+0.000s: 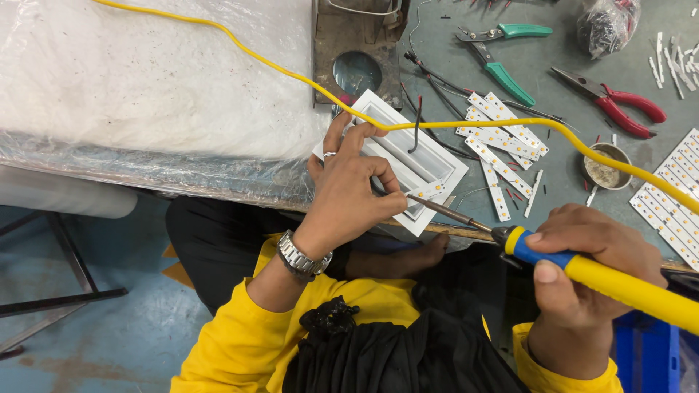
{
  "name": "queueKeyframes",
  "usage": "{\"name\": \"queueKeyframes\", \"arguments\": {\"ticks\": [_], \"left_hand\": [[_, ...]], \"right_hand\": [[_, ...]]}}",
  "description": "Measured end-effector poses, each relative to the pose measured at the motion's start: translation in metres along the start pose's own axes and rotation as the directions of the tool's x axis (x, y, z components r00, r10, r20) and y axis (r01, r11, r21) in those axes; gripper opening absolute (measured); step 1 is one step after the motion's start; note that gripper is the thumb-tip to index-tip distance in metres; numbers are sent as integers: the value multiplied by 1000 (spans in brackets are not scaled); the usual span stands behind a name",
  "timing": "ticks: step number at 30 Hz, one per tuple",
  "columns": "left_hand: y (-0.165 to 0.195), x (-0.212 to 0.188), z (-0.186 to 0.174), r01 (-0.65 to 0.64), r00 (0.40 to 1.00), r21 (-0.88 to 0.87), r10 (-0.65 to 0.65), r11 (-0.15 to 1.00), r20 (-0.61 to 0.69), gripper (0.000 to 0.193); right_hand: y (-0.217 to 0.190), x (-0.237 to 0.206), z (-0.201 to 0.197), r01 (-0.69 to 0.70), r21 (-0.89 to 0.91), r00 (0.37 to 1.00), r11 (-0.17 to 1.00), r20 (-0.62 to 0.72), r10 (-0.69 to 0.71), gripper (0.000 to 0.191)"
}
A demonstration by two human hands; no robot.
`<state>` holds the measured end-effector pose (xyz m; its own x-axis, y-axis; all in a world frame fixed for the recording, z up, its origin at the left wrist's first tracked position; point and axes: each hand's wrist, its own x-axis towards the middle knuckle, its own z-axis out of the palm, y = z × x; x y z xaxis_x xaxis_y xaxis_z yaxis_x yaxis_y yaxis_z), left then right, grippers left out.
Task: The person solders wires to LED strips inside a white plastic housing. They dip wire ends into a small metal container, place LED strips into the housing slots, and use a soldering iron to attach wires to the strip contacts.
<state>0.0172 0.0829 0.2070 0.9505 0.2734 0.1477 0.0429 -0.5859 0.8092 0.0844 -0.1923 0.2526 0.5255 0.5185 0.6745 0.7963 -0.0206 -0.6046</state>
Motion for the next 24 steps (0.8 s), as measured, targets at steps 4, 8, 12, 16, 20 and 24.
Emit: {"name": "queueKeyframes", "arguments": {"ticks": [4,8,12,16,20,24], "left_hand": [[-1,0,0,5,1000,-5,-5,1000,-4,11],[-1,1,1,7,1000,-1,-7,1000,-2,12],[0,0,2,12,1000,-2,-12,1000,3,12],[-1,0,1,8,1000,3,-8,1000,-2,11],[0,0,0,7,1000,-4,-7,1000,-1,11],[1,1,0,7,1000,-7,-7,1000,4,11]], "right_hand": [[-3,0,2,6,-11,1000,1000,3,-5,30],[2,0,0,-30,-4,999,1000,-33,30,31],[4,-3,-3,-63,-1,996,998,-59,63,31],[3,0,-2,-39,5,998,999,-39,39,30],[-2,4,2,-42,20,999,999,-31,43,29],[-4,9,4,-31,26,999,999,-19,32,28]]}}
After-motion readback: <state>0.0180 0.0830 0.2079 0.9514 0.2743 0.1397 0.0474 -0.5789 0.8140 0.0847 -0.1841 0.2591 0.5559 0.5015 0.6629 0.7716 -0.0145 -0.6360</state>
